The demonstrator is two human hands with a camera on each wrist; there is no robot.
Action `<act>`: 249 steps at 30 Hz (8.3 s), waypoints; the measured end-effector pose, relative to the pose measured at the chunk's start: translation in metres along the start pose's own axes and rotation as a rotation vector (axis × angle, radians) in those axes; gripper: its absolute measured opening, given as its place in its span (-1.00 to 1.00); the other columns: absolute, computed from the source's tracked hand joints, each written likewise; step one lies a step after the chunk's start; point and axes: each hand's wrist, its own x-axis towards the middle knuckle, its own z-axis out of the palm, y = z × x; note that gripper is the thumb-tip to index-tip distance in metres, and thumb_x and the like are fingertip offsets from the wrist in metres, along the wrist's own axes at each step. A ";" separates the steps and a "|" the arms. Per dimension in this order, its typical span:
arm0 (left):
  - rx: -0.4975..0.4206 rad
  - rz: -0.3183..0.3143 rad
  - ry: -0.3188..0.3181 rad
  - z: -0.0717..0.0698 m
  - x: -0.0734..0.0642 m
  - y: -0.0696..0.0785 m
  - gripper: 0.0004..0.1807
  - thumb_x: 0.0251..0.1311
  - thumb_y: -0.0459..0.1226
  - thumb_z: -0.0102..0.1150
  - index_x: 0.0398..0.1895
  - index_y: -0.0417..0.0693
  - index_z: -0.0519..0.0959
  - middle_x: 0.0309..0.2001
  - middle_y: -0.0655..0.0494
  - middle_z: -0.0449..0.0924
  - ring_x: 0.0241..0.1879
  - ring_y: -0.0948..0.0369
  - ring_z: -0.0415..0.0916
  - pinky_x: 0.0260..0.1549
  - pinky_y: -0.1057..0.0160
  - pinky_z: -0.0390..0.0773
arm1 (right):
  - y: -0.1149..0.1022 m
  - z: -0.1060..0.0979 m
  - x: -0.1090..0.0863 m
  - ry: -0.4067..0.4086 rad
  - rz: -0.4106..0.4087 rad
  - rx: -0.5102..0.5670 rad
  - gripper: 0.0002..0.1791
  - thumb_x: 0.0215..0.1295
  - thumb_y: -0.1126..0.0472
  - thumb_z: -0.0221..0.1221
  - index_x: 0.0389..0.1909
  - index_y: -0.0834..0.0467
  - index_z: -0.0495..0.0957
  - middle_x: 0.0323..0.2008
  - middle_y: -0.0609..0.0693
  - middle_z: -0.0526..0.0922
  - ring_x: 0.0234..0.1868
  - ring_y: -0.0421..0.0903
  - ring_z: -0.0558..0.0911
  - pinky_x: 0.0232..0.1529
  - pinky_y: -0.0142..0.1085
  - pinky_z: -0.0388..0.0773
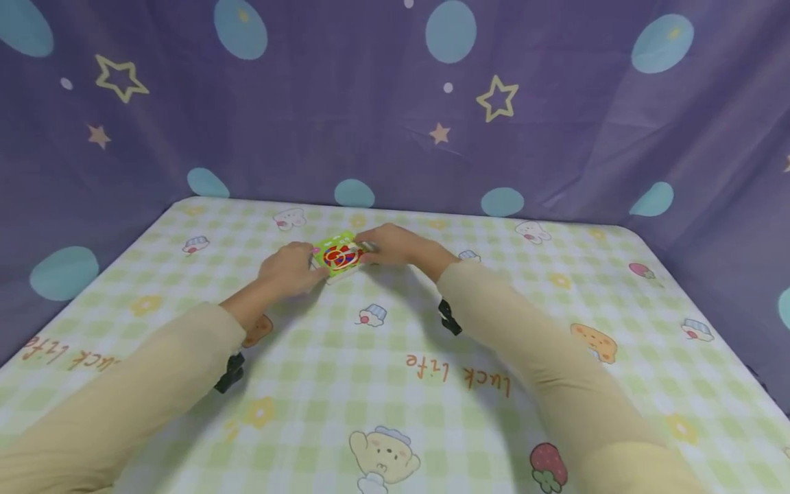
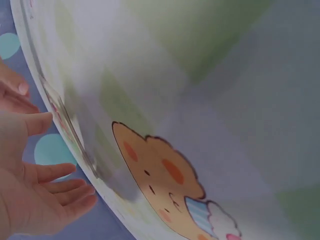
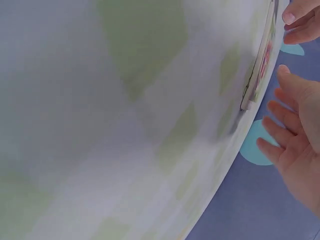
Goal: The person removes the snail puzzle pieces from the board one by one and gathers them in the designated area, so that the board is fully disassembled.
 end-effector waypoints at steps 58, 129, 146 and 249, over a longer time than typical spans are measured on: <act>-0.018 0.451 -0.108 0.014 0.000 0.035 -0.36 0.16 -0.09 0.30 0.22 -0.27 0.43 0.27 -0.16 0.42 0.32 -0.10 0.34 0.32 -0.03 0.33 | 0.002 0.022 -0.083 0.039 -0.122 -0.060 -0.51 0.27 0.15 0.23 0.20 0.21 0.48 0.22 0.14 0.52 0.22 0.08 0.55 0.29 -0.12 0.44; -0.102 0.551 -0.140 0.036 -0.056 0.079 -0.31 0.02 -0.08 0.40 0.22 -0.16 0.47 0.27 -0.03 0.45 0.32 0.01 0.38 0.29 0.06 0.39 | -0.029 0.052 -0.191 0.193 -0.009 0.069 -0.52 0.18 0.16 0.32 0.14 0.17 0.56 0.19 0.12 0.57 0.26 0.03 0.54 0.18 -0.09 0.52; -0.111 0.543 -0.122 0.032 -0.052 0.081 -0.38 0.00 -0.12 0.44 0.15 -0.18 0.54 0.12 -0.02 0.62 -0.13 0.22 0.53 -0.11 0.26 0.52 | -0.032 0.046 -0.190 0.162 0.014 0.049 -0.48 0.16 0.08 0.33 0.14 0.16 0.56 0.21 0.11 0.56 0.17 -0.01 0.61 0.00 -0.21 0.62; -0.884 -0.108 -0.115 0.041 -0.017 0.092 -0.77 0.03 -0.33 0.39 -0.20 -0.19 0.71 -0.26 -0.02 0.77 -0.50 0.40 0.65 -0.40 0.41 0.63 | -0.032 0.048 -0.179 0.033 -0.098 0.058 -0.50 0.38 0.23 0.10 0.33 0.13 0.36 0.40 0.12 0.31 0.43 0.07 0.29 0.32 -0.08 0.39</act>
